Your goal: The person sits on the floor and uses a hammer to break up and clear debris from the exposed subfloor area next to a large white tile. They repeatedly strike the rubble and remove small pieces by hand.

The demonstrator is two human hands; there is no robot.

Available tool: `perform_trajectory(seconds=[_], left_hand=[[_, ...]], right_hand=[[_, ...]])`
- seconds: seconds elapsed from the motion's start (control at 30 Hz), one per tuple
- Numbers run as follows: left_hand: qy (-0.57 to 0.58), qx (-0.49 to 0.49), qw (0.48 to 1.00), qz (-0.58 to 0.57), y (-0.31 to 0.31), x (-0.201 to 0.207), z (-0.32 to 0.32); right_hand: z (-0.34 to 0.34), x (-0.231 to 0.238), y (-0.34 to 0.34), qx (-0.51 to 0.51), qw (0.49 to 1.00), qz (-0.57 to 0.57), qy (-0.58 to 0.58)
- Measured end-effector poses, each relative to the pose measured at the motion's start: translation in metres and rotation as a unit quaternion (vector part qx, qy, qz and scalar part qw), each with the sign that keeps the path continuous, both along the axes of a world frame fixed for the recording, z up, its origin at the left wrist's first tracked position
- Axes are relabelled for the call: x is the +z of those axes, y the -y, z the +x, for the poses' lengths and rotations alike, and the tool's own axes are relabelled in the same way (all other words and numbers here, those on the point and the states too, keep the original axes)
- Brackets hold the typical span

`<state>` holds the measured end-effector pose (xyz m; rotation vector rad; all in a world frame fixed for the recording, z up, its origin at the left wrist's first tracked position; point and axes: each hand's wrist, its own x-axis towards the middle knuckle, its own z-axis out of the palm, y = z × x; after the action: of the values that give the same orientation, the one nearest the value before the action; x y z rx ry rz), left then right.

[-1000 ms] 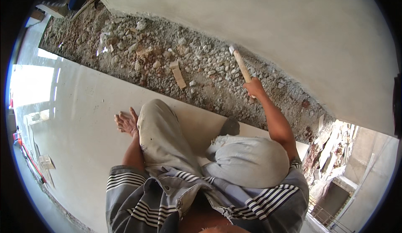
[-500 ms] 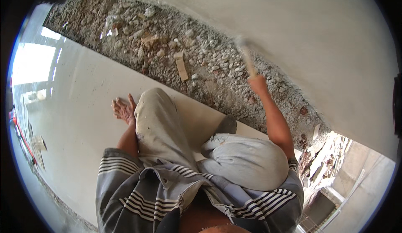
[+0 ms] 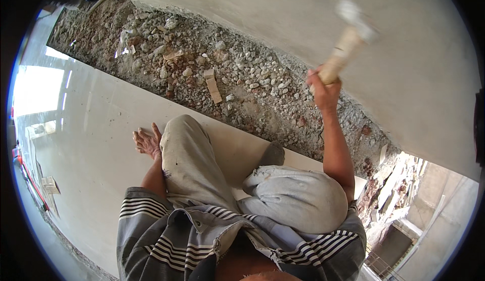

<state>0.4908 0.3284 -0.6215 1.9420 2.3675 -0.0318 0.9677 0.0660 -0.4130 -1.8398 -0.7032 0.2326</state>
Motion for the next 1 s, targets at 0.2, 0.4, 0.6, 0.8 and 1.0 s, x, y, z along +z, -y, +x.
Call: perform_trajectory(seconds=[0.2, 0.4, 0.6, 0.8, 1.0], left_hand=[[0.032, -0.006, 0.999, 0.009, 0.002, -0.003, -0.002], [0.032, -0.018, 0.999, 0.013, 0.003, -0.001, -0.004], [0.013, 0.003, 1.000, -0.014, -0.002, 0.000, 0.001], [0.006, 0.001, 1.000, -0.002, 0.000, -0.003, -0.002], [0.002, -0.004, 1.000, 0.006, 0.000, -0.005, -0.003]], right_hand=[[0.025, -0.085, 0.009, 0.020, 0.960, -0.276, 0.046], [0.015, -0.138, 0.035, -0.032, 0.827, -0.514, -0.226], [-0.074, -0.137, 0.010, 0.021, 0.759, -0.105, -0.643], [-0.055, -0.047, -0.005, 0.006, 0.964, -0.234, -0.124], [0.004, 0.006, -0.003, 0.018, 0.981, 0.105, 0.164]])
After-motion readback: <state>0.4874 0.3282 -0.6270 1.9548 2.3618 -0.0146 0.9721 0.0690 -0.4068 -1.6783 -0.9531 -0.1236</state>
